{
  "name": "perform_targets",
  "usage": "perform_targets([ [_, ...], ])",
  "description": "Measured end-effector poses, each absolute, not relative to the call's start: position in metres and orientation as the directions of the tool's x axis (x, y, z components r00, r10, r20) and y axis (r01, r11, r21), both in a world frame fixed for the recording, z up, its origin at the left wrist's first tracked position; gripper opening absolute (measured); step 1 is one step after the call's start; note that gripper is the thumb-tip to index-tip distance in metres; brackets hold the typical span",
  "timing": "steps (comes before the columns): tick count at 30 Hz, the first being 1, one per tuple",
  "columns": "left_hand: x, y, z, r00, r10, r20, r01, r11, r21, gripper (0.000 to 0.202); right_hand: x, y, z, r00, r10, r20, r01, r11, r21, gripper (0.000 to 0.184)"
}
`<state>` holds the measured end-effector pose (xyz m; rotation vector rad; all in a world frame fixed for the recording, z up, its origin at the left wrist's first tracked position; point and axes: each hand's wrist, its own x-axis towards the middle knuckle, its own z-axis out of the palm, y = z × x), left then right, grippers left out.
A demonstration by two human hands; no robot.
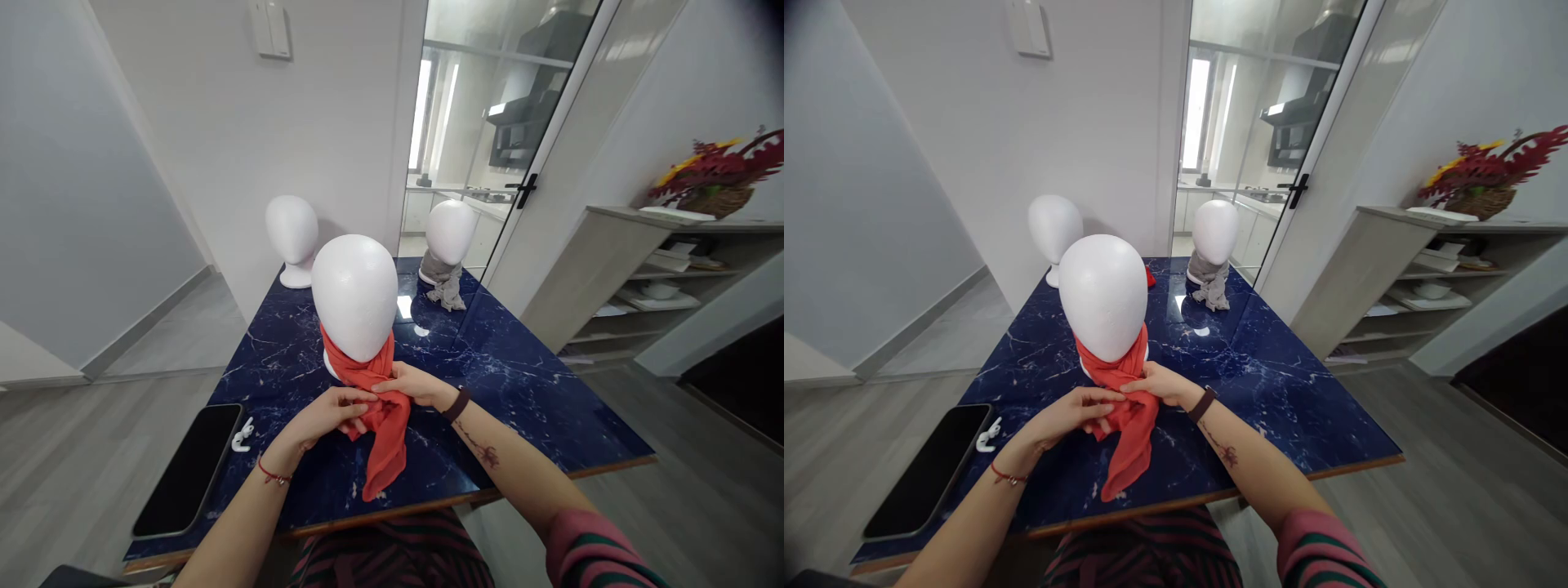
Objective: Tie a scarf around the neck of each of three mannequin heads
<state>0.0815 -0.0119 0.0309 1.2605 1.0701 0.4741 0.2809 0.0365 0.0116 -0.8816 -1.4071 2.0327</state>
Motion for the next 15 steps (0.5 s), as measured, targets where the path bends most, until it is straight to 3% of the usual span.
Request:
perform_targets([
  [5, 0.0789, -0.0074, 0.0294, 0.418, 0.887, -0.197, 0.148, 0.148, 0.978, 0.040, 0.2881, 0.0429, 0.0140, -0.649, 0.727, -0.224, 0.042, -0.259, -0.965, 0.035],
  [8, 0.0784, -0.0066, 0.0266, 0.385, 0.917, -0.105, 0.205, 0.026, 0.978, 0.034, 0.2898, 0.0457, 0.0139, -0.658, 0.723, -0.211, 0.028, -0.257, -0.966, 0.035],
  [12, 0.0788, -0.0096, 0.0233, 0.336, 0.941, 0.028, 0.309, -0.138, 0.941, 0.033, 0.2914, 0.0468, 0.0122, -0.685, 0.690, -0.234, -0.010, -0.329, -0.944, 0.037],
  [15, 0.0786, -0.0142, 0.0287, 0.321, 0.947, 0.011, 0.312, -0.116, 0.943, 0.036, 0.2904, 0.0464, 0.0106, -0.658, 0.702, -0.273, -0.051, -0.403, -0.914, 0.038],
])
